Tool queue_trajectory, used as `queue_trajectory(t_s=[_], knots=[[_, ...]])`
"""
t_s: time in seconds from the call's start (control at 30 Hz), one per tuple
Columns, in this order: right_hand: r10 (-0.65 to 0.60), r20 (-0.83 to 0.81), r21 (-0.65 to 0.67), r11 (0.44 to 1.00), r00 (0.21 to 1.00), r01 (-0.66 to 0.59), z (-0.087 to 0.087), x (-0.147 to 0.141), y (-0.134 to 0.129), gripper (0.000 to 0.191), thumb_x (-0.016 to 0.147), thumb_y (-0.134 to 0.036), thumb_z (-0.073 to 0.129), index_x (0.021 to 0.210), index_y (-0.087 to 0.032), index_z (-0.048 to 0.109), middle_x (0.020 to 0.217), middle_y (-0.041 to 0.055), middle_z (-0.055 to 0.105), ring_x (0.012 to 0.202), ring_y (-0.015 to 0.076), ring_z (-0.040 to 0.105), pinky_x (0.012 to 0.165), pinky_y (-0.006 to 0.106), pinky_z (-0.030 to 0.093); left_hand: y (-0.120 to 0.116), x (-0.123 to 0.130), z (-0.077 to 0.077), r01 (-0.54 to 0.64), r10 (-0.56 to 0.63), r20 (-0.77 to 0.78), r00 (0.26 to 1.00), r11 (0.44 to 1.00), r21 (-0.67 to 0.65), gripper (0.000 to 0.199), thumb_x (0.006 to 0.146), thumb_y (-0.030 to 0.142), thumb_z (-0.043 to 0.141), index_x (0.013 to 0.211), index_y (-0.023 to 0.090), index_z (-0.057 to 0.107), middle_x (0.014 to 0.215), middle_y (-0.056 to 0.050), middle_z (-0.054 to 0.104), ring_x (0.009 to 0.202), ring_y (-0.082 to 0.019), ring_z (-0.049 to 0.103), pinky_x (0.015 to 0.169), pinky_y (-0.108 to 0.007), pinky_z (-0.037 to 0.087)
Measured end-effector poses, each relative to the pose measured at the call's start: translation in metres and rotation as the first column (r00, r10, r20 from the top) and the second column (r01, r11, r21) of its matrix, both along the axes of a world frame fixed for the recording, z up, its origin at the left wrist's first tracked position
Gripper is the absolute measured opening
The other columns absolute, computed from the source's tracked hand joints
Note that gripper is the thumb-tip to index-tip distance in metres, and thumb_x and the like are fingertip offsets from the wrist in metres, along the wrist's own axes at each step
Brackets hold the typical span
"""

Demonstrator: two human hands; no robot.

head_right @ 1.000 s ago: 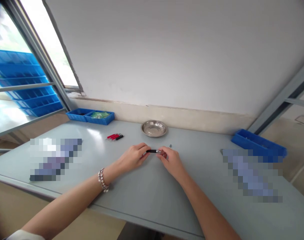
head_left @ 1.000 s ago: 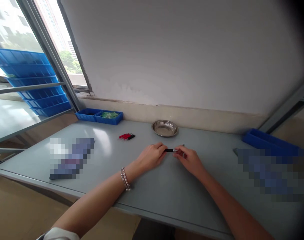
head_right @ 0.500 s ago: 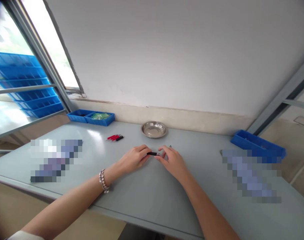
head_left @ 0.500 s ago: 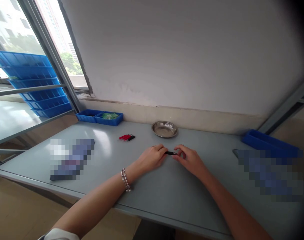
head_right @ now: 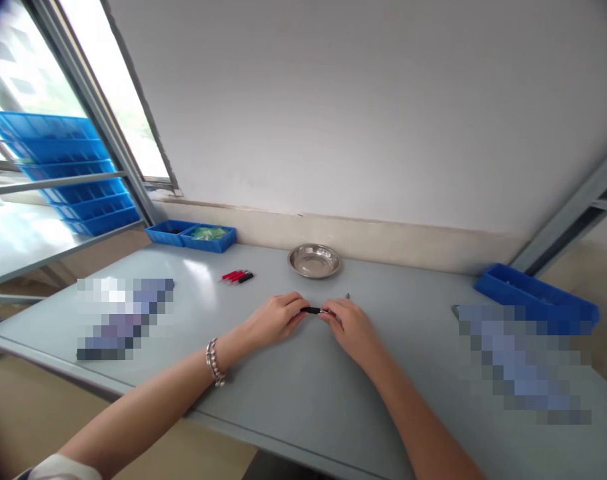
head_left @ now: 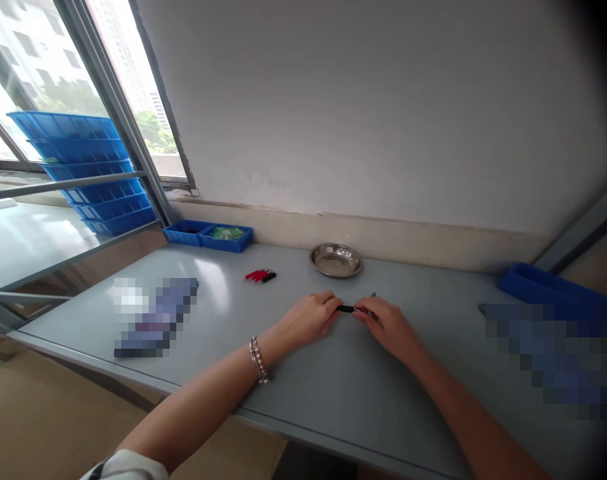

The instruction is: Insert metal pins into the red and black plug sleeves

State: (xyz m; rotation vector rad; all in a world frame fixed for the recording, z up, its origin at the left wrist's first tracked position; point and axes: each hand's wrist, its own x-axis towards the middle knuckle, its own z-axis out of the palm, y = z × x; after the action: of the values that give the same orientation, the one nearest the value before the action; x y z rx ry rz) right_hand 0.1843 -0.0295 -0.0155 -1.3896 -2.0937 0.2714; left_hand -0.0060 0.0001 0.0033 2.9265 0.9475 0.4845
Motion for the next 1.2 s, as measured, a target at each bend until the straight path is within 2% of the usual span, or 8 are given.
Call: queue_trajectory(t_s=[0.17,0.27,0.4,0.47,0.57,0.73,0.9,1.2], knots=[[-0.127,-0.033,-0.018,0.992,0.991,0.126,-0.004,0.009,0.006,0.030,0.079,-0.045,0.046,0.087,-0.021,0.060,0.072,0.0024,0.061,0.066,0.0163,0.053,0.062,0.028,0.042,0.019,-0.013,0.003,-0.012,0.012,0.094,0.995,1.000,0.002,0.020,0.084,0.022,0.043,0.097,0.016,0.056,0.089,-0.005,0.060,0.073,-0.014,0.058,0.065,-0.023,0.045],[-0.327,-0.066,-0.008,0.945,0.943,0.327,-0.011,0.022,0.014,0.032,0.076,-0.043,0.050,0.095,-0.018,0.060,0.068,0.0015,0.059,0.062,0.0161,0.052,0.060,0.028,0.041,0.051,-0.046,0.010,-0.314,0.300,0.234,0.925,0.949,0.023,0.021,0.083,0.023,0.044,0.096,0.016,0.059,0.089,-0.006,0.061,0.072,-0.014,0.058,0.070,-0.025,0.045],[-0.446,-0.010,0.032,0.894,0.895,0.446,-0.022,0.035,0.026,0.033,0.077,-0.037,0.046,0.096,-0.015,0.061,0.066,0.0028,0.058,0.063,0.0177,0.053,0.063,0.031,0.041,0.091,-0.104,0.016,-0.802,0.799,0.139,0.584,0.595,-0.049,0.024,0.081,0.027,0.044,0.095,0.018,0.061,0.097,-0.008,0.061,0.093,-0.021,0.055,0.083,-0.030,0.041],[-0.463,0.049,0.052,0.886,0.885,0.461,-0.028,0.038,0.032,0.034,0.079,-0.035,0.044,0.098,-0.013,0.061,0.067,0.0047,0.057,0.067,0.0194,0.053,0.066,0.032,0.041,0.101,-0.126,0.014,-0.865,0.869,0.085,0.488,0.494,-0.091,0.025,0.081,0.026,0.044,0.093,0.015,0.062,0.099,-0.012,0.060,0.098,-0.026,0.053,0.081,-0.033,0.042],[-0.456,0.150,0.119,0.889,0.877,0.442,-0.035,0.039,0.039,0.032,0.079,-0.031,0.044,0.099,-0.013,0.062,0.070,0.0078,0.056,0.071,0.0214,0.052,0.068,0.034,0.041,0.105,-0.144,0.005,-0.897,0.909,-0.001,0.418,0.412,-0.157,0.023,0.078,0.025,0.047,0.091,0.013,0.062,0.098,-0.015,0.061,0.095,-0.028,0.054,0.075,-0.032,0.043],[-0.430,0.257,0.185,0.901,0.866,0.392,-0.039,0.039,0.040,0.022,0.079,-0.027,0.046,0.087,-0.019,0.065,0.072,0.0097,0.056,0.075,0.0242,0.051,0.065,0.034,0.040,0.107,-0.148,-0.006,-0.877,0.889,-0.091,0.449,0.419,-0.236,0.023,0.075,0.024,0.051,0.093,0.015,0.062,0.094,-0.013,0.064,0.093,-0.024,0.056,0.071,-0.027,0.043],[-0.389,0.275,0.167,0.920,0.880,0.354,-0.039,0.038,0.039,0.021,0.079,-0.027,0.047,0.088,-0.020,0.065,0.071,0.0079,0.055,0.072,0.0223,0.049,0.063,0.033,0.039,0.108,-0.145,-0.002,-0.844,0.858,-0.112,0.502,0.458,-0.278,0.027,0.078,0.022,0.047,0.100,0.017,0.062,0.094,-0.011,0.065,0.094,-0.022,0.057,0.074,-0.026,0.042],[-0.356,0.115,0.184,0.925,0.927,0.332,-0.036,0.039,0.038,0.024,0.080,-0.029,0.042,0.081,-0.016,0.062,0.067,0.0066,0.054,0.070,0.0208,0.048,0.066,0.033,0.039,0.106,-0.138,0.000,-0.812,0.833,-0.161,0.530,0.443,-0.381,0.027,0.077,0.027,0.048,0.094,0.014,0.063,0.071,-0.008,0.067,0.056,-0.016,0.060,0.053,-0.023,0.043]])
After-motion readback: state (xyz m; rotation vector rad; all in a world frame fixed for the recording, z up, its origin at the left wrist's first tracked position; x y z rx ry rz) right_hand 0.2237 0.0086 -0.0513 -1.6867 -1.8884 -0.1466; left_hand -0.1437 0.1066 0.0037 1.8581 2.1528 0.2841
